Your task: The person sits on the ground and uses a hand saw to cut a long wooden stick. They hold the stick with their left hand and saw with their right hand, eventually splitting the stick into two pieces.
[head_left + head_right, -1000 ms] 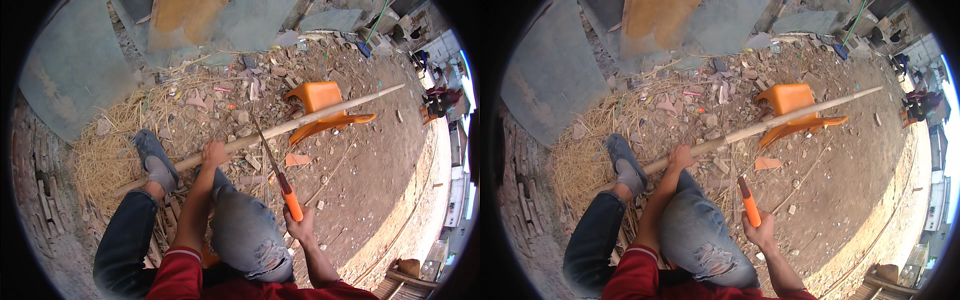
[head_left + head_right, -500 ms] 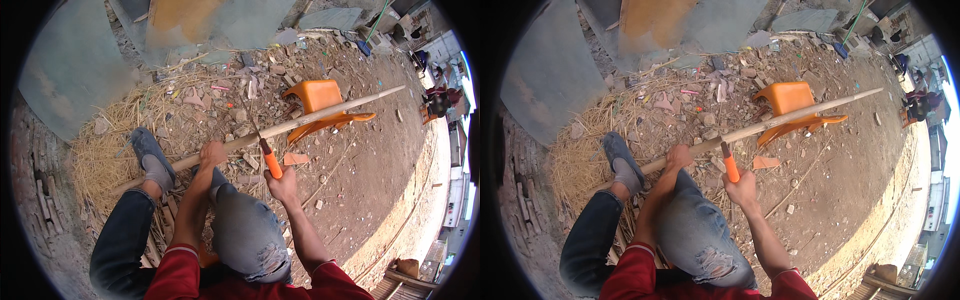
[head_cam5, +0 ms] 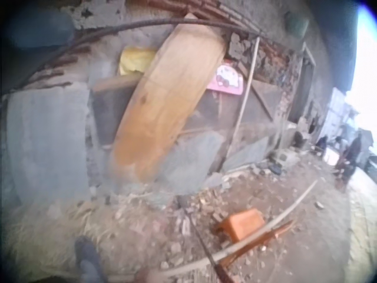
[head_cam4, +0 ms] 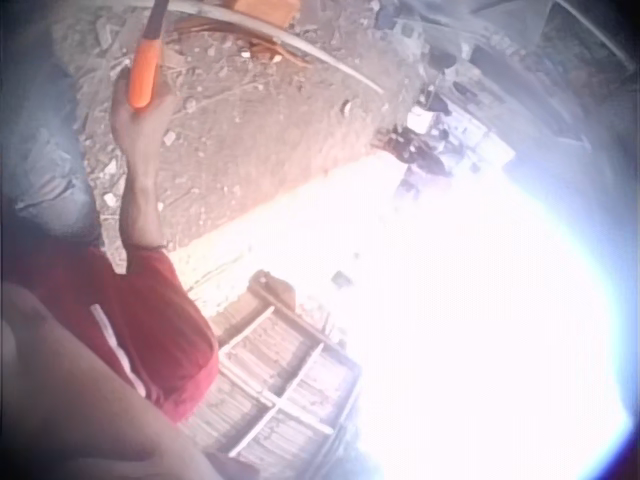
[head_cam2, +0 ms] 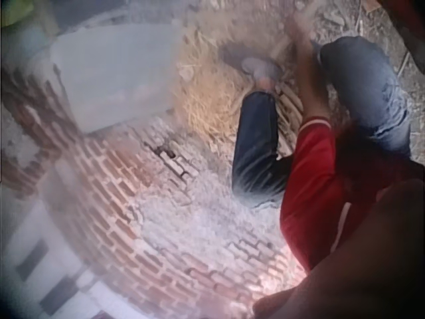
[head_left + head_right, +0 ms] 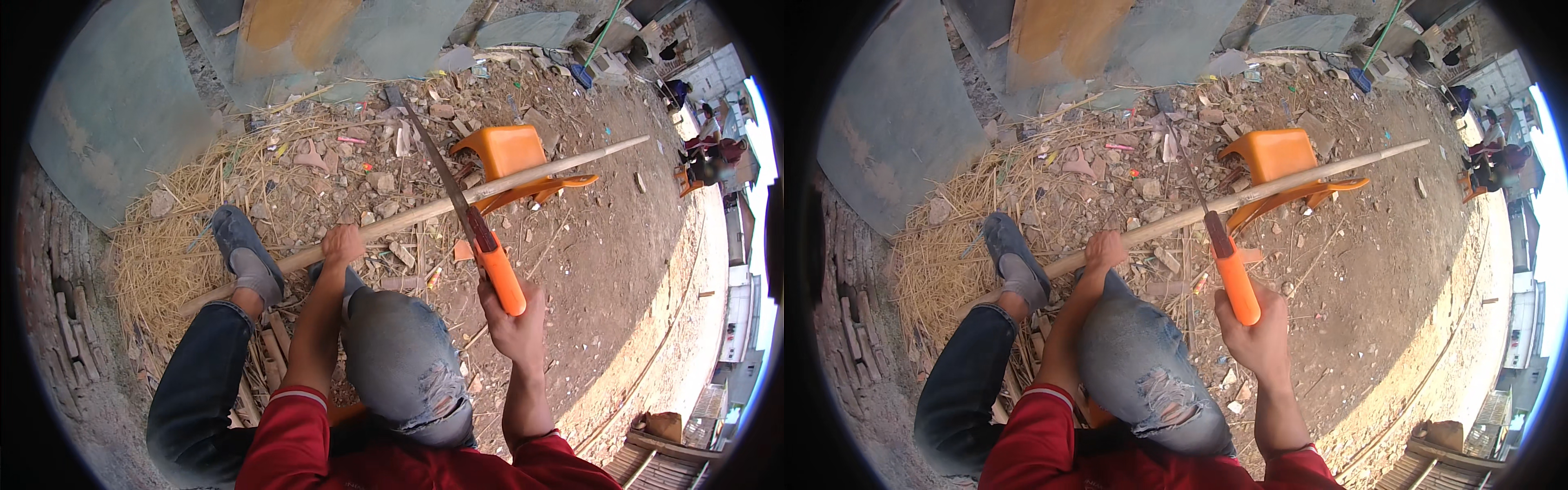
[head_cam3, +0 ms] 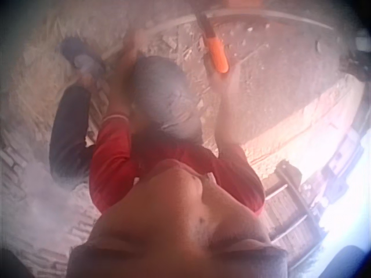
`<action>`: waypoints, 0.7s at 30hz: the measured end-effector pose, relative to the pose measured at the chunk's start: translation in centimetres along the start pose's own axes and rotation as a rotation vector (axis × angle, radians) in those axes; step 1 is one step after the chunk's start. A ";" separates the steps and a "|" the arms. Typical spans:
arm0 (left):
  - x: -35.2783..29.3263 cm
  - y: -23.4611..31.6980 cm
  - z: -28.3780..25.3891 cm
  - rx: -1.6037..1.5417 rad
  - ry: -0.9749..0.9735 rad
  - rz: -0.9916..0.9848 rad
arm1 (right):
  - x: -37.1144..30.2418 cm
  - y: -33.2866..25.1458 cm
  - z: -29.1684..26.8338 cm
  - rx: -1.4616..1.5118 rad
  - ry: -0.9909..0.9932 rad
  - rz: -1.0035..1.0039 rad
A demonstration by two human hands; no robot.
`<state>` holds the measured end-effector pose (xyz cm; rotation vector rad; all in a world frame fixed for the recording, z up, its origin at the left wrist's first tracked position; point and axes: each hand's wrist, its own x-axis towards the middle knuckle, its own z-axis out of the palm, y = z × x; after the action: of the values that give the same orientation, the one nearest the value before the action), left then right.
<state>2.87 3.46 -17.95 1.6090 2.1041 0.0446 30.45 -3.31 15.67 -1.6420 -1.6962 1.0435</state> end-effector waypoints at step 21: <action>0.2 1.6 -0.9 0.008 -0.070 -0.048 | -7.7 12.7 -0.1 -0.037 -0.176 0.203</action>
<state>3.93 4.38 -16.73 1.5416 2.0906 -0.0364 38.36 -11.52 6.10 -1.8225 -1.6935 1.2933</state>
